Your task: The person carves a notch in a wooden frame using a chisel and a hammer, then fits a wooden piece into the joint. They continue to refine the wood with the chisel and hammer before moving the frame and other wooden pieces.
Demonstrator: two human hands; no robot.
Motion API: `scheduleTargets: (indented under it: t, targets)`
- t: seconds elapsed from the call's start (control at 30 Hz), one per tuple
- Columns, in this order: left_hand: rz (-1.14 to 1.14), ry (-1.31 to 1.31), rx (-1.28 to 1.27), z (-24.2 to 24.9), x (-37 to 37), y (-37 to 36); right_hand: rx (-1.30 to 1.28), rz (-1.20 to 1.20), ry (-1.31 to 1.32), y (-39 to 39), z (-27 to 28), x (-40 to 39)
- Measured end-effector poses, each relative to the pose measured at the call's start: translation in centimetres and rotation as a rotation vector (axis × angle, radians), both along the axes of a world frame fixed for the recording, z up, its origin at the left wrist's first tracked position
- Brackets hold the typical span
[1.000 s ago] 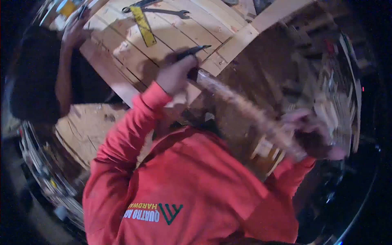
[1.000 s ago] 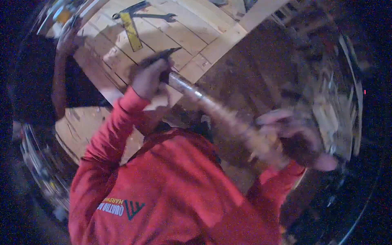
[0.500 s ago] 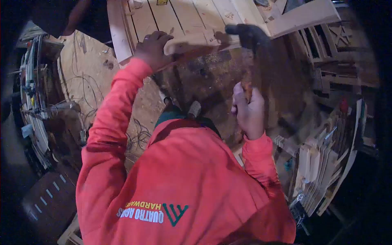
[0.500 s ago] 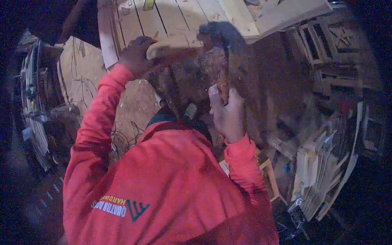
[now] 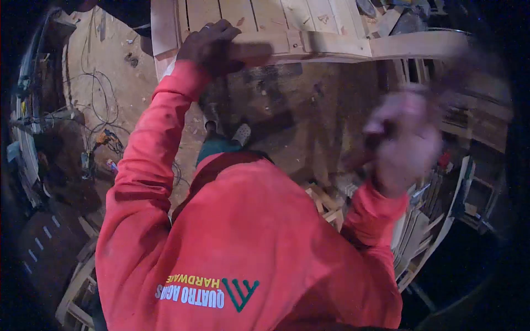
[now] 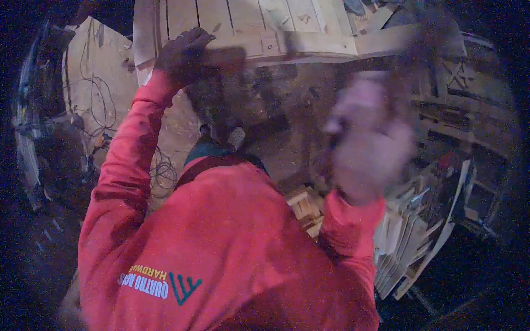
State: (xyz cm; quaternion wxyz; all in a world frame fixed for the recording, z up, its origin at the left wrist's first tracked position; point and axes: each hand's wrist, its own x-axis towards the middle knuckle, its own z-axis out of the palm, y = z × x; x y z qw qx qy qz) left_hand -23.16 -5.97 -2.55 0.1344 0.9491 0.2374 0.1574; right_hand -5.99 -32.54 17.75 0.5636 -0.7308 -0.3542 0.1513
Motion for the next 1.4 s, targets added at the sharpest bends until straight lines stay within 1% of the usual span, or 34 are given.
scheduleTargets:
  t: [0.03, 0.1, 0.13, 0.17, 0.2, 0.23, 0.27, 0.3, 0.33, 0.37, 0.43, 0.47, 0.57, 0.6, 0.67, 0.73, 0.77, 0.8, 0.87, 0.93, 0.97, 1.0, 1.03, 1.07, 1.13, 1.17, 1.23, 1.27, 1.33, 1.37, 1.4]
  targets:
    - [0.012, -0.002, 0.001, -0.2, 0.1, 0.0, 0.194, 0.155, 0.113, -0.1, 3.0, 1.0]
    - [0.031, 0.005, -0.001, -0.4, 0.2, 0.0, 0.439, 0.335, 0.129, -0.5, 6.3, 3.1]
    - [0.036, 0.014, -0.005, -0.5, 0.3, 0.1, 0.488, 0.382, 0.117, -0.6, 6.2, 3.7]
    - [0.041, 0.022, -0.009, -0.6, 0.4, 0.2, 0.44, 0.367, 0.081, -0.9, 3.9, 3.9]
    - [0.038, 0.019, -0.008, -0.7, 0.5, 0.4, 0.27, 0.307, -0.04, -1.2, -0.4, 4.0]
    - [0.038, 0.015, -0.004, -0.8, 0.4, 0.4, -0.124, 0.222, -0.299, -1.6, -6.6, 4.0]
    - [0.032, 0.012, 0.003, -0.9, 0.3, 0.5, -0.514, 0.215, -0.572, -2.1, -12.8, 4.0]
    - [0.027, 0.003, 0.013, -1.0, 0.1, 0.6, -0.695, 0.223, -0.549, -2.2, -16.1, 2.8]
    - [0.01, -0.002, 0.018, -1.5, 0.0, 0.3, -0.685, 0.11, -0.214, -1.1, -13.9, 1.1]
    - [0.015, -0.008, 0.028, -1.8, -0.4, 0.5, -0.635, -0.052, 0.097, -0.1, -11.7, -0.7]
    - [0.005, 0.005, 0.039, -2.5, -0.2, 0.9, -0.228, -0.11, 0.08, 0.4, -6.2, -0.2]
    - [0.014, 0.021, 0.049, -2.1, -0.1, 0.9, 0.004, -0.126, 0.06, 0.9, -4.7, 0.5]
    - [0.058, 0.099, 0.018, 2.1, 1.4, -1.3, 0.44, -0.025, 0.151, -1.9, -4.2, 2.2]
    - [-0.004, 0.045, 0.034, 2.2, 2.2, -1.6, 0.379, -0.032, 0.151, -3.1, -5.0, 2.5]
    - [-0.126, -0.065, 0.062, 1.0, 3.9, -2.9, 0.25, -0.039, 0.146, -6.4, -8.5, 2.5]
    - [-0.128, 0.087, 0.263, 1.4, 6.9, -4.7, -0.224, -0.236, 0.253, -9.2, -11.2, 2.1]
    - [-0.126, 0.162, 0.368, 1.7, 8.0, -5.1, -0.339, -0.22, 0.16, -10.1, -12.5, 2.1]
    - [-0.156, 0.139, 0.267, 1.5, 8.4, -5.0, -0.458, -0.206, 0.067, -11.0, -14.1, 2.0]
    - [-0.218, 0.082, 0.072, 1.7, 10.1, -3.7, -0.532, -0.166, 0.014, -13.3, -19.6, 2.0]
    - [-0.217, -0.122, -0.351, 3.8, 11.4, -1.3, -0.55, -0.128, 0.125, -11.3, -18.2, 2.5]
    - [-0.234, -0.208, -0.37, 2.6, 12.1, 1.2, -0.569, -0.114, 0.193, -10.2, -17.4, 2.4]
    - [-0.253, -0.291, -0.385, 2.1, 12.9, 3.4, -0.565, -0.106, 0.134, -9.2, -16.8, 3.1]
    - [-0.169, -0.269, -0.279, 3.5, 14.7, 5.0, -0.553, -0.097, 0.072, -7.6, -16.2, 4.3]
    - [-0.12, -0.236, -0.161, 3.0, 16.7, 7.7, -0.538, -0.089, 0.003, -5.9, -15.7, 5.6]
    - [-0.013, -0.189, 0.062, 1.0, 21.4, 13.5, -0.495, -0.052, -0.03, -3.3, -15.1, 8.0]
    - [0.103, -0.045, -0.152, 2.1, 23.6, 15.2, -0.488, -0.03, -0.048, -2.5, -14.6, 9.1]
    - [0.333, 0.257, -0.589, 4.8, 27.7, 17.1, -0.613, -0.004, -0.064, -1.4, -13.6, 10.9]
    - [0.372, 0.261, -0.54, 4.4, 28.9, 17.6, -0.668, 0.017, -0.073, -0.9, -13.3, 11.6]
    - [0.469, 0.277, -0.437, 1.9, 30.6, 17.8, -0.781, 0.081, -0.03, -1.0, -14.3, 13.3]
    - [0.511, 0.274, -0.465, 0.9, 31.3, 18.1, -0.827, 0.122, -0.013, -1.2, -15.1, 14.0]
    - [0.557, 0.268, -0.488, 0.3, 31.9, 18.3, -0.786, 0.114, -0.015, -1.5, -15.6, 14.5]
